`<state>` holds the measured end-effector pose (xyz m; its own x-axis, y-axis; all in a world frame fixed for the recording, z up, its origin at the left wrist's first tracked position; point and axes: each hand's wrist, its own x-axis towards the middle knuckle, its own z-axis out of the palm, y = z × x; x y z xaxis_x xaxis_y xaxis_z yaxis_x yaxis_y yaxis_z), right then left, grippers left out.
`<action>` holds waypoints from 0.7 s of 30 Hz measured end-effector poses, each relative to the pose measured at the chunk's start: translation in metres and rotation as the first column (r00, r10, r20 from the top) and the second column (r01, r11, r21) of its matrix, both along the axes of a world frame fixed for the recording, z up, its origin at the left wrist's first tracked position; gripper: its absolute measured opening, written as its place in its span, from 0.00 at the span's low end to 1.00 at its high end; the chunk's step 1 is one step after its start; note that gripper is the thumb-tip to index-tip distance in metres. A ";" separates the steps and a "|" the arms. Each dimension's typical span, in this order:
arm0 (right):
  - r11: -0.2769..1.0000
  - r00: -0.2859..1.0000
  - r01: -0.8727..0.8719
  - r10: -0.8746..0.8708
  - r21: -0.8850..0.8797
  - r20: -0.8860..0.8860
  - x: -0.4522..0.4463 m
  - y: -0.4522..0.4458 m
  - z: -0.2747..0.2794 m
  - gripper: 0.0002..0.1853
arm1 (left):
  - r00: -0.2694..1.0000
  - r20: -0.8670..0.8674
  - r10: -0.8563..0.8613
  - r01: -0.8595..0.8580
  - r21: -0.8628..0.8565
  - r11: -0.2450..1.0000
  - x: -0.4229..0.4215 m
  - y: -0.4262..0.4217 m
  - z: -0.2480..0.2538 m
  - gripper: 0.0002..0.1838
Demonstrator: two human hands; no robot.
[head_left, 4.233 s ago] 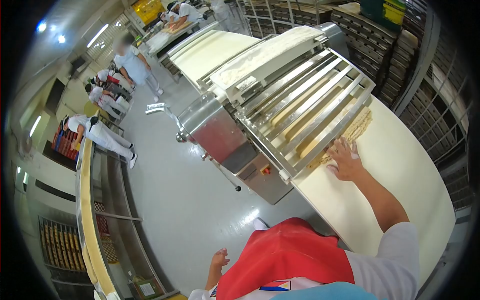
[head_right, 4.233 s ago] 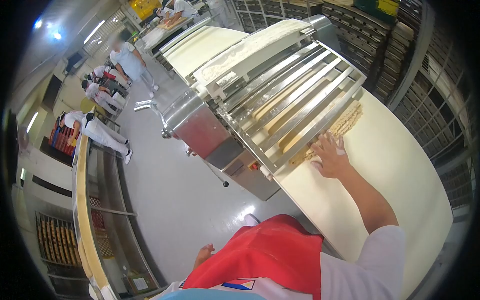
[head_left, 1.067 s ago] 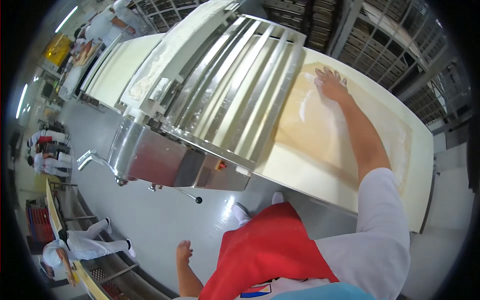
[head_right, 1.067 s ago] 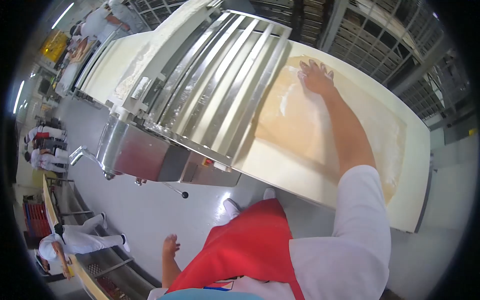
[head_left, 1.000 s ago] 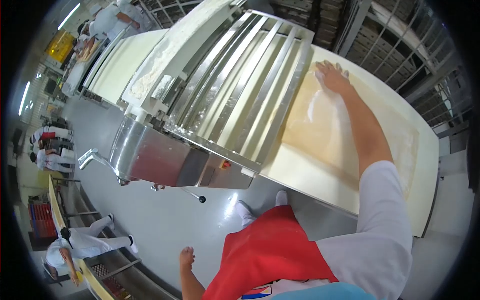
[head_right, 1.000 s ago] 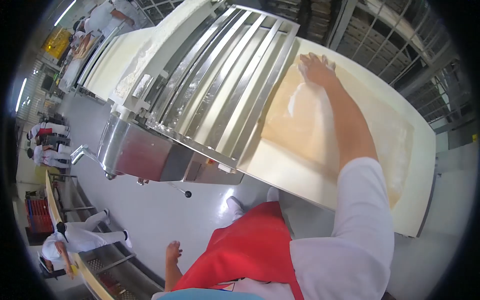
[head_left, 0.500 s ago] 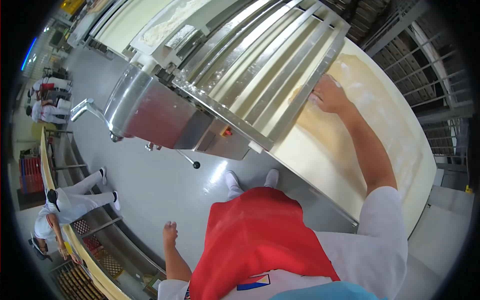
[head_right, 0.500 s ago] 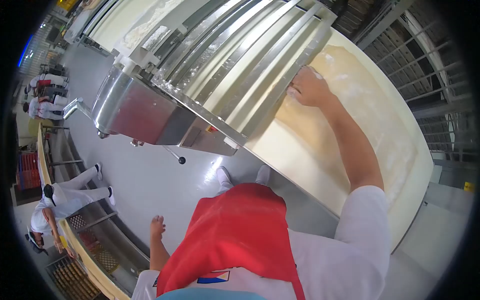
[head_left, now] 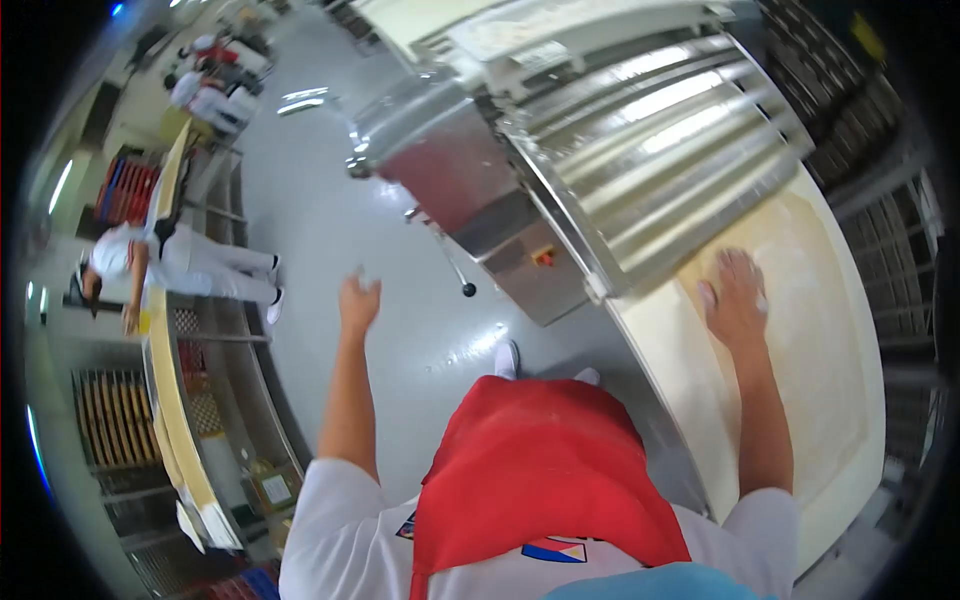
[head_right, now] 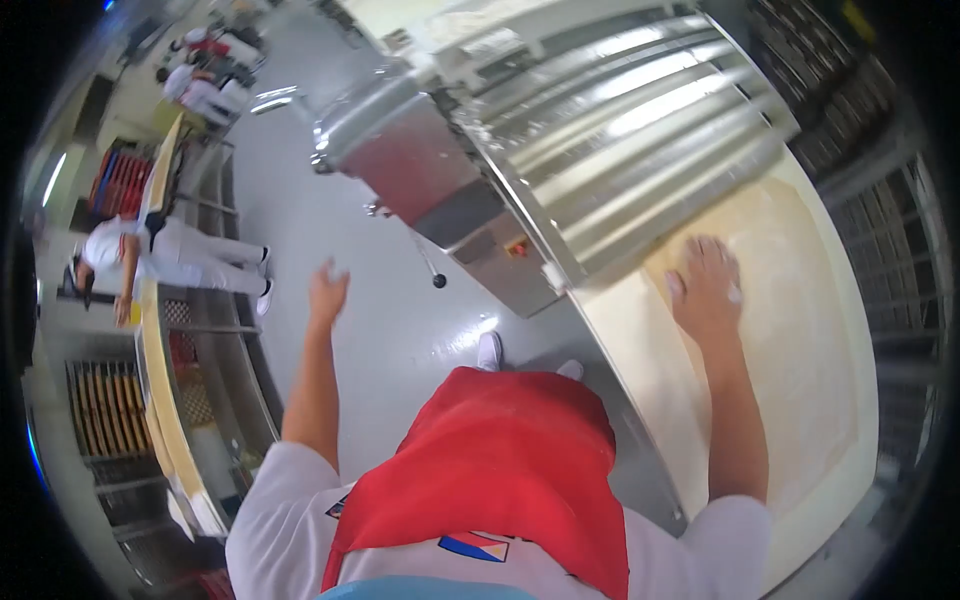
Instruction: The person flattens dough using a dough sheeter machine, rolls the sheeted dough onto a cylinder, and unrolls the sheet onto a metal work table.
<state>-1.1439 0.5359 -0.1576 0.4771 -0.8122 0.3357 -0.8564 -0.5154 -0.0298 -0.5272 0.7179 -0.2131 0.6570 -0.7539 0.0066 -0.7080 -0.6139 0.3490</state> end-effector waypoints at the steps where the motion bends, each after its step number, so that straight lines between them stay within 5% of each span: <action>1: 0.998 1.000 0.006 -0.007 0.058 0.011 -0.004 0.003 0.001 0.26 | 0.988 0.146 -0.054 0.074 -0.139 0.988 0.030 -0.027 0.012 0.30; 2: 0.994 1.000 0.022 -0.024 0.109 0.015 -0.008 0.010 0.007 0.23 | 0.893 0.440 -0.091 0.230 -0.275 0.934 0.061 -0.055 0.029 0.31; 4: 0.998 0.972 -0.061 0.056 0.015 0.229 -0.003 0.029 0.016 0.20 | 0.792 0.609 -0.050 0.375 -0.420 0.826 0.067 -0.119 0.123 0.34; 6: 0.979 0.945 -0.155 0.109 0.129 0.307 0.024 0.055 0.048 0.17 | 0.646 0.761 -0.054 0.446 -0.319 0.836 0.069 -0.168 0.198 0.35; 8: 0.786 0.867 -0.203 -0.132 0.584 0.480 0.069 0.084 0.079 0.14 | 0.581 0.804 -0.124 0.507 -0.238 0.828 0.089 -0.205 0.213 0.37; 11: 0.745 0.889 -0.378 0.126 0.549 0.441 0.139 0.099 0.055 0.09 | 0.534 0.812 -0.234 0.376 0.019 0.926 0.114 -0.257 0.205 0.28; 13: 0.624 0.924 -0.369 0.166 0.688 0.345 0.198 0.095 0.018 0.12 | 0.602 0.745 -0.287 0.212 0.198 0.957 0.116 -0.277 0.213 0.14; 16: 0.398 0.971 -0.223 0.006 0.890 0.241 0.300 0.084 -0.077 0.17 | 0.572 0.734 -0.365 0.403 0.135 0.905 0.135 -0.273 0.206 0.07; 21: 0.563 0.922 -0.266 -0.088 0.782 0.377 0.427 0.080 -0.228 0.27 | 0.662 0.626 -0.412 0.392 0.179 0.902 0.153 -0.279 0.179 0.08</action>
<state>-0.7164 0.6154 -0.3859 0.5617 -0.7753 -0.2890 -0.6441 -0.1905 -0.7409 -0.3745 0.4389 -0.0346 0.1355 -0.9501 0.2811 -0.9324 -0.2182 -0.2882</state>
